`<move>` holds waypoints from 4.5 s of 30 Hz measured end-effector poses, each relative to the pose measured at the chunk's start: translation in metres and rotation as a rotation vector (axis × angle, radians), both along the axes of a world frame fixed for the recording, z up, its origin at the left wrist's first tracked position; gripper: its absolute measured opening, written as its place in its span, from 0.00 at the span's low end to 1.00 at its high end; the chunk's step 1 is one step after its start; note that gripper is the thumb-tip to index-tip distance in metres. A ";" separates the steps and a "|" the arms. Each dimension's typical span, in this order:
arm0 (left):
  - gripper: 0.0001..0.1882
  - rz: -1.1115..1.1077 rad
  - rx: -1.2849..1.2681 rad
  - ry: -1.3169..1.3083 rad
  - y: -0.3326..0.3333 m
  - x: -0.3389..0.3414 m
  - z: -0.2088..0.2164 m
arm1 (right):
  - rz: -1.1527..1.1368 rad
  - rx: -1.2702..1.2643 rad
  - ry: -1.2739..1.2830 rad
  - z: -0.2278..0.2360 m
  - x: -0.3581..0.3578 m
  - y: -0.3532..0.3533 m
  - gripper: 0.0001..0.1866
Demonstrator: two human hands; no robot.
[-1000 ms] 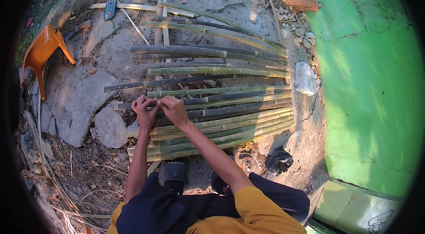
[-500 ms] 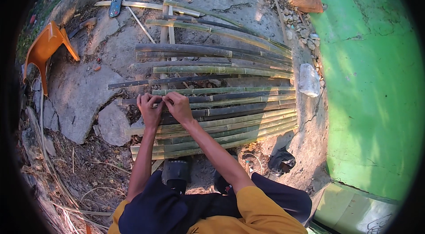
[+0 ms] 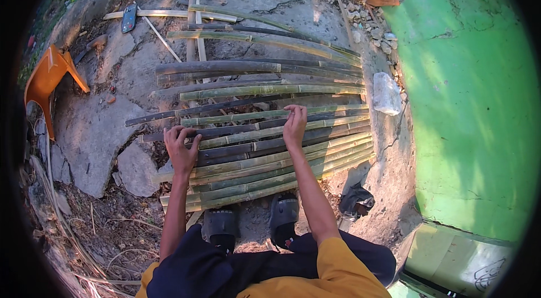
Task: The person assembles a section of bamboo fencing by placing a horizontal bamboo strip across several vertical bamboo stalks and securing it with small nails using a hammer.
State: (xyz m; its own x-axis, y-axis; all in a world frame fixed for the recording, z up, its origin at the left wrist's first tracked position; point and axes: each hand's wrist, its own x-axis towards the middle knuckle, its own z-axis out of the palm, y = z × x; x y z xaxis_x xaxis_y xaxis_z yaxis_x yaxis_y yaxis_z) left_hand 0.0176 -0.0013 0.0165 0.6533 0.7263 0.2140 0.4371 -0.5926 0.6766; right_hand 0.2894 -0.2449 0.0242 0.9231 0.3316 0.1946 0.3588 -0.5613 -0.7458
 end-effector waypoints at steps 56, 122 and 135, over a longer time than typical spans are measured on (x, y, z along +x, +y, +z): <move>0.23 -0.024 0.084 0.088 -0.013 -0.006 -0.009 | 0.287 -0.283 -0.262 -0.037 -0.020 0.065 0.08; 0.10 -0.093 -0.125 -0.058 0.022 -0.012 -0.012 | 0.523 0.167 0.348 -0.001 -0.147 0.146 0.04; 0.08 -0.093 -0.174 -0.051 0.028 -0.013 -0.015 | 0.557 0.137 0.366 0.004 -0.145 0.144 0.04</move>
